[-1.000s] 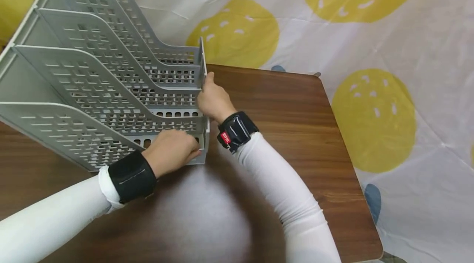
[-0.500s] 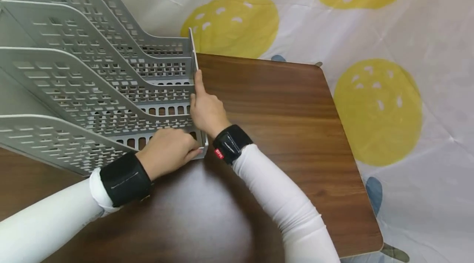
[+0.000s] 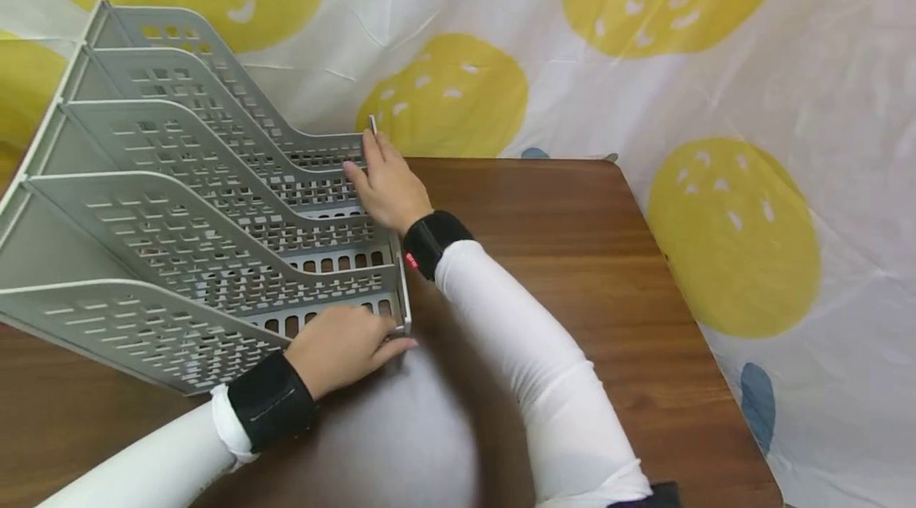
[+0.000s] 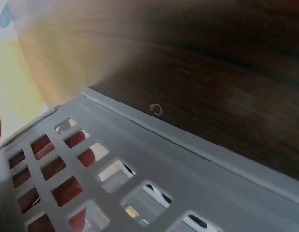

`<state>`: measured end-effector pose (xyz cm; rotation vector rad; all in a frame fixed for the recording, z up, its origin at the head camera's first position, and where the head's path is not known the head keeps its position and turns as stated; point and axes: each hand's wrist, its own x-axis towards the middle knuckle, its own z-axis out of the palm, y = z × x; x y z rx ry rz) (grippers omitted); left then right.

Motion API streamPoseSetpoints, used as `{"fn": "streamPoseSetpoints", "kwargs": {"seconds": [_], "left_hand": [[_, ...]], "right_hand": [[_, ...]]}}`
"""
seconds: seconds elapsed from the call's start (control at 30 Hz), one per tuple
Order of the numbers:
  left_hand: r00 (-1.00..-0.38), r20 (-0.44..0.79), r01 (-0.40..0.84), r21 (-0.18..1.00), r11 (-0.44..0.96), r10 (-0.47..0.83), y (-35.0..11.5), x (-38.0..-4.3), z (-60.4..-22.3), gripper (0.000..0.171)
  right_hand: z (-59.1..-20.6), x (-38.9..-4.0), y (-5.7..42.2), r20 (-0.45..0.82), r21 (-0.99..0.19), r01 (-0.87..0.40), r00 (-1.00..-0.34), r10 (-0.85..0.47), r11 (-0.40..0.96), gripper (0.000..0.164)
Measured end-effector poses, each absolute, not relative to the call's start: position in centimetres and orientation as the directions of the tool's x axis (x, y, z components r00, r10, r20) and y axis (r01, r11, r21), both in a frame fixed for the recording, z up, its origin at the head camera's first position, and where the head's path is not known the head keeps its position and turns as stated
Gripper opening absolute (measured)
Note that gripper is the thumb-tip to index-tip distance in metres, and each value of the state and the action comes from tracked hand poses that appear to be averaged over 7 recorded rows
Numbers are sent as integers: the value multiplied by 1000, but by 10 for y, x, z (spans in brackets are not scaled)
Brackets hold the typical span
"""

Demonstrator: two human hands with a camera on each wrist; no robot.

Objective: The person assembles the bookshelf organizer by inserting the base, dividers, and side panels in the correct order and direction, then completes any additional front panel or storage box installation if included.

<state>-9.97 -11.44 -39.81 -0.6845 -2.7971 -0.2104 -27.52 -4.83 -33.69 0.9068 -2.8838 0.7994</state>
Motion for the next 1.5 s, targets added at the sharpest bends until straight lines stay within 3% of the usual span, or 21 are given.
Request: {"fn": "streamPoseSetpoints", "kwargs": {"seconds": [0.17, 0.5, 0.7, 0.9, 1.3, 1.5], "left_hand": [[-855, 283, 472, 76, 878, 435, -112, -91, -397, 39], [-836, 343, 451, -15, 893, 428, -122, -78, -369, 44], [-851, 309, 455, 32, 890, 424, -117, -61, -360, 49], [-829, 366, 462, 24, 887, 422, -115, -61, -349, 51], [-862, 330, 434, 93, 896, 384, -109, -74, -374, 54], [-838, 370, 462, 89, 882, 401, -110, -69, -385, 52]], "right_hand": [[-343, -277, -61, 102, -475, -521, -833, -544, 709, 69], [-303, -260, -83, 47, -335, -475, -871, -490, 814, 79], [-303, -248, -80, -39, -362, -443, -872, -488, 820, 78], [-300, -249, -79, -10, -395, -427, -884, -468, 814, 80], [-342, -258, -70, -51, -440, -420, -871, -489, 794, 81], [-351, -250, -59, -19, -344, -470, -862, -506, 813, 83]]}}
